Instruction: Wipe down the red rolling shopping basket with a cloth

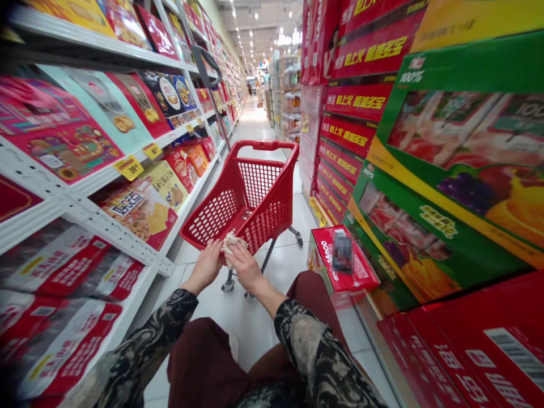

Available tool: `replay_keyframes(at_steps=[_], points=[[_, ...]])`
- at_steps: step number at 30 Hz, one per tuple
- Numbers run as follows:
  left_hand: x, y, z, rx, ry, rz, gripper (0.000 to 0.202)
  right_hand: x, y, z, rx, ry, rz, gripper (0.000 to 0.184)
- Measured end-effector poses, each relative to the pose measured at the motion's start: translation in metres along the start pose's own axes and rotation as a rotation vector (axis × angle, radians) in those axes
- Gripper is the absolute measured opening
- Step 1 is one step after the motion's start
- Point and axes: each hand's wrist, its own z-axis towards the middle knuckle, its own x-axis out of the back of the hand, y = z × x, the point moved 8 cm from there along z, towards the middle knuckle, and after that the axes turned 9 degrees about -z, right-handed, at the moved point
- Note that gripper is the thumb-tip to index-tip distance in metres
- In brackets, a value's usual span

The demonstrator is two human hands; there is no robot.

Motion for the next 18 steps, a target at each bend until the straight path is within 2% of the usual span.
replay_keyframes(at_steps=[3, 6, 8, 10, 12, 14, 16, 18], points=[[-0.002, 0.005, -0.007, -0.069, 0.004, -0.022, 0.066, -0.019, 0.01, -0.03, -0.015, -0.031, 0.014, 0.037], [-0.002, 0.006, -0.014, -0.118, -0.033, -0.052, 0.075, -0.038, 0.023, -0.056, -0.012, -0.122, 0.035, 0.039], [-0.001, 0.003, -0.017, -0.119, -0.056, -0.058, 0.077, -0.035, 0.029, -0.062, -0.016, -0.139, 0.056, 0.039], [0.0, 0.001, -0.018, -0.122, -0.06, -0.055, 0.078, -0.015, 0.032, -0.055, -0.034, -0.062, 0.084, 0.043], [0.001, 0.001, -0.018, -0.129, -0.045, -0.05, 0.077, 0.013, 0.031, -0.036, -0.059, 0.069, 0.113, 0.047], [0.002, 0.002, -0.017, -0.124, -0.022, -0.044, 0.075, 0.031, 0.026, -0.016, -0.084, 0.162, 0.131, 0.049], [0.001, 0.004, -0.017, -0.104, -0.013, -0.032, 0.074, 0.029, 0.02, -0.002, -0.114, 0.179, 0.137, 0.049], [-0.001, 0.007, -0.017, -0.094, -0.015, -0.01, 0.074, 0.01, 0.016, -0.002, -0.15, 0.149, 0.152, 0.047]])
